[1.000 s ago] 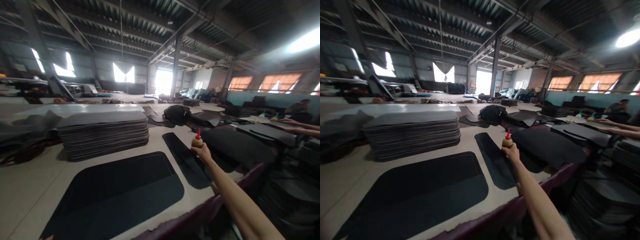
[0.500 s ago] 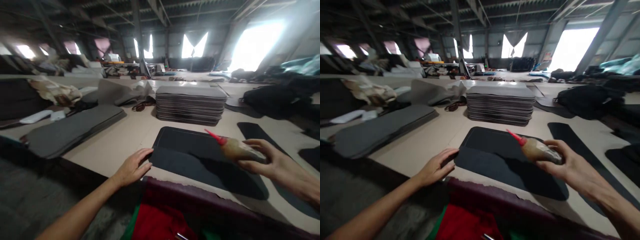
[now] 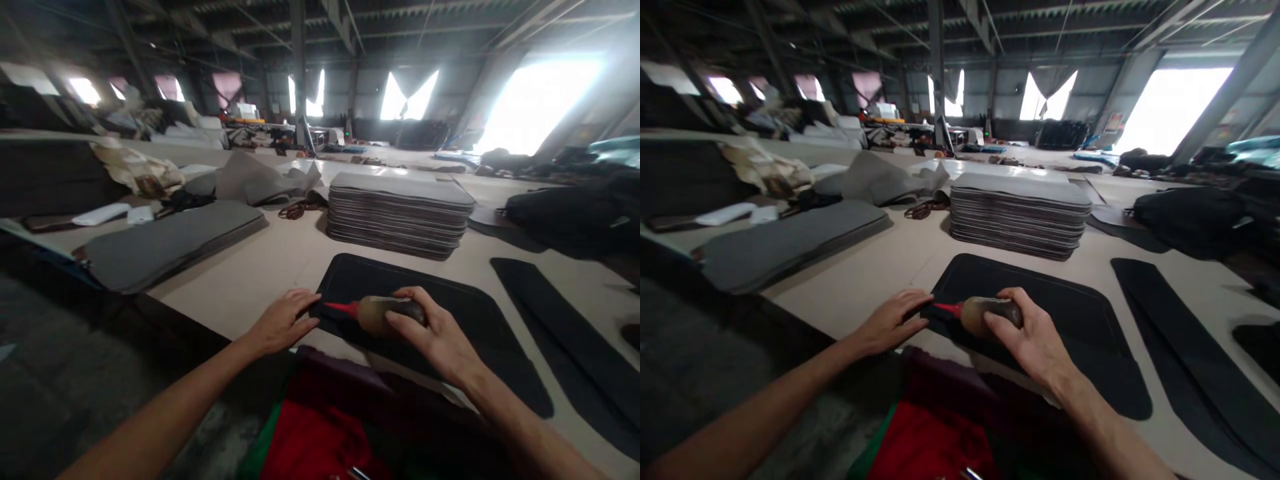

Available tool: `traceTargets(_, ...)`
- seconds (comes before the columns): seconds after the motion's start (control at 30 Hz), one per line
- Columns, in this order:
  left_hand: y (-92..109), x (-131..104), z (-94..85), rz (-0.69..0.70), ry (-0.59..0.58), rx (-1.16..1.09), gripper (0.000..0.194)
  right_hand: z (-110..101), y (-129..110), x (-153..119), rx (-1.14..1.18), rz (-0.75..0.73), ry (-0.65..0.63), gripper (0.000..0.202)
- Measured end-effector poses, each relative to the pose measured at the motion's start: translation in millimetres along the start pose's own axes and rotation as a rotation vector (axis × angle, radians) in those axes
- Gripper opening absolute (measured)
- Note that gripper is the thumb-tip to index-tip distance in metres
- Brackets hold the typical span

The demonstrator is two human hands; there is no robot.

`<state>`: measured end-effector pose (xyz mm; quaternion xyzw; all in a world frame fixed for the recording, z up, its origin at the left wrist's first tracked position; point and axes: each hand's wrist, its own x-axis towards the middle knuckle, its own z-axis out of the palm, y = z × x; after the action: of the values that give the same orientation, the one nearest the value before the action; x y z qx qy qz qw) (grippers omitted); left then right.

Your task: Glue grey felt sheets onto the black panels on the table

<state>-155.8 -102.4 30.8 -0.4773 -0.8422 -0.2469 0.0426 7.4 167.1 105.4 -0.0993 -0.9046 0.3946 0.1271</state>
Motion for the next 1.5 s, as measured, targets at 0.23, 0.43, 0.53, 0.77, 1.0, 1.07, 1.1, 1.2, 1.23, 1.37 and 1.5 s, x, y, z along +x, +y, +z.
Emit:
traceTargets(0.23,3,0,1.4,-0.017,0.041,-0.018,0.049,21,-15,13,-0.093,-0.22,-0.006,0.025)
traceTargets(0.43,4,0,0.1,-0.017,0.048,-0.033,0.049,28,-16,20,-0.176,-0.274,-0.033,0.02)
traceTargets(0.53,3,0,1.1,-0.004,0.05,-0.013,0.048,28,-17,22,-0.22,-0.28,-0.036,0.02)
traceTargets(0.77,4,2,2.3,0.018,0.048,-0.033,0.033,21,-33,29,-0.399,-0.395,-0.09,0.015)
traceTargets(1.0,4,4,1.2,0.008,0.038,-0.04,0.033,18,-53,39,-0.563,-0.497,-0.106,0.014)
traceTargets(1.07,5,4,1.5,0.007,0.033,-0.048,0.033,18,-57,43,-0.589,-0.516,-0.1,0.014)
traceTargets(1.1,5,4,1.6,0.005,0.031,-0.053,0.033,18,-58,45,-0.599,-0.524,-0.097,0.013)
traceTargets(1.2,5,4,1.2,0.0,0.029,-0.057,0.034,16,-62,48,-0.619,-0.544,-0.107,0.012)
traceTargets(1.23,5,4,1.0,0.0,0.027,-0.058,0.033,16,-64,48,-0.621,-0.55,-0.113,0.012)
traceTargets(1.37,6,5,0.2,-0.009,0.024,-0.064,0.032,14,-67,49,-0.628,-0.569,-0.127,0.014)
traceTargets(1.5,7,5,0.2,-0.002,0.033,-0.071,0.031,14,-69,50,-0.631,-0.575,-0.126,0.014)
